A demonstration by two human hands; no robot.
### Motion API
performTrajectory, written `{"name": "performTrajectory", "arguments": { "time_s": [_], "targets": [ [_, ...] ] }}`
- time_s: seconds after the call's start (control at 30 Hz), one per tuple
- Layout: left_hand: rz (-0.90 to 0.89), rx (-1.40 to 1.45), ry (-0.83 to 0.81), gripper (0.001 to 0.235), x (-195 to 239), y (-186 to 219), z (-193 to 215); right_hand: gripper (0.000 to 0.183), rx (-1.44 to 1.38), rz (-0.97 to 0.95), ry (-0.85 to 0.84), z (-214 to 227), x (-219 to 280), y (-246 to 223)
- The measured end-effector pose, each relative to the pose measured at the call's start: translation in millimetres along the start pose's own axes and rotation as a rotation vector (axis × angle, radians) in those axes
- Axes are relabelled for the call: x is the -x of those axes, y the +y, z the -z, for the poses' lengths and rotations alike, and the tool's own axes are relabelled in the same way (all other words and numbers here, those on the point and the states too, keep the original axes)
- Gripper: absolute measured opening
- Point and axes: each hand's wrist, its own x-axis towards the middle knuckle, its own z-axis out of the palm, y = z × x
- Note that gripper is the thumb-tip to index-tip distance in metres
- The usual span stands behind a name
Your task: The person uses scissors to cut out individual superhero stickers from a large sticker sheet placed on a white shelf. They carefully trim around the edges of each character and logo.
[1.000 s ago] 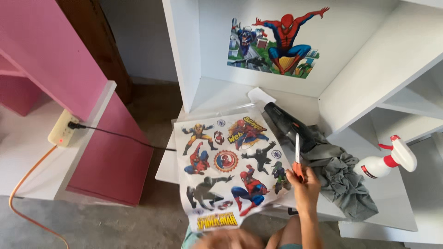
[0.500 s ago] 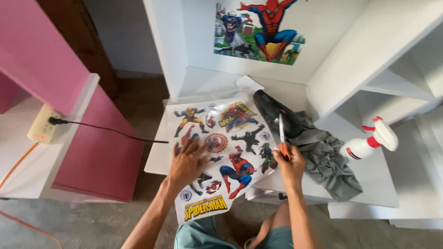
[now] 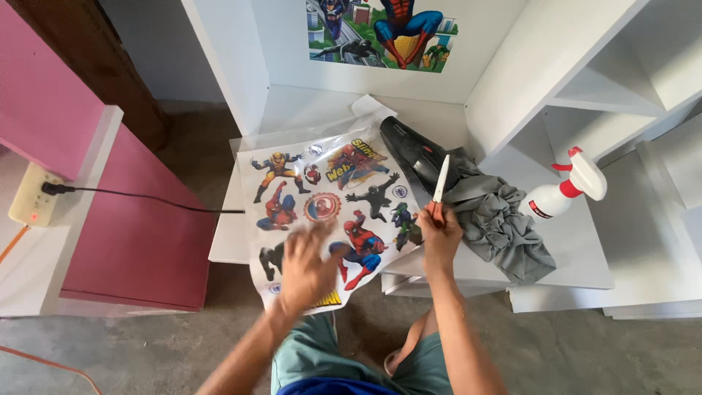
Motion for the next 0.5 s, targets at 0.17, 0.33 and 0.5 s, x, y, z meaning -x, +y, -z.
{"name": "performTrajectory", "arguments": {
  "time_s": [0.17, 0.33, 0.5],
  "targets": [
    [0.248, 0.004, -0.396, 0.059, 0.3, 29.5, 9.6, 0.014, -0.043, -0.051, -0.072, -9.3, 0.3, 7.6],
    [0.195, 0.02, -0.318, 0.06, -3.0, 5.9, -33.1, 0.017, -0.027, -0.079, -0.115, -2.5, 23.0, -29.6],
    [0.158, 0.019, -0.368, 0.041, -14.1, -3.9, -63.4, 0.036, 0.334, 0.059, 0.0, 40.2, 39.7, -40.9]
  ]
}}
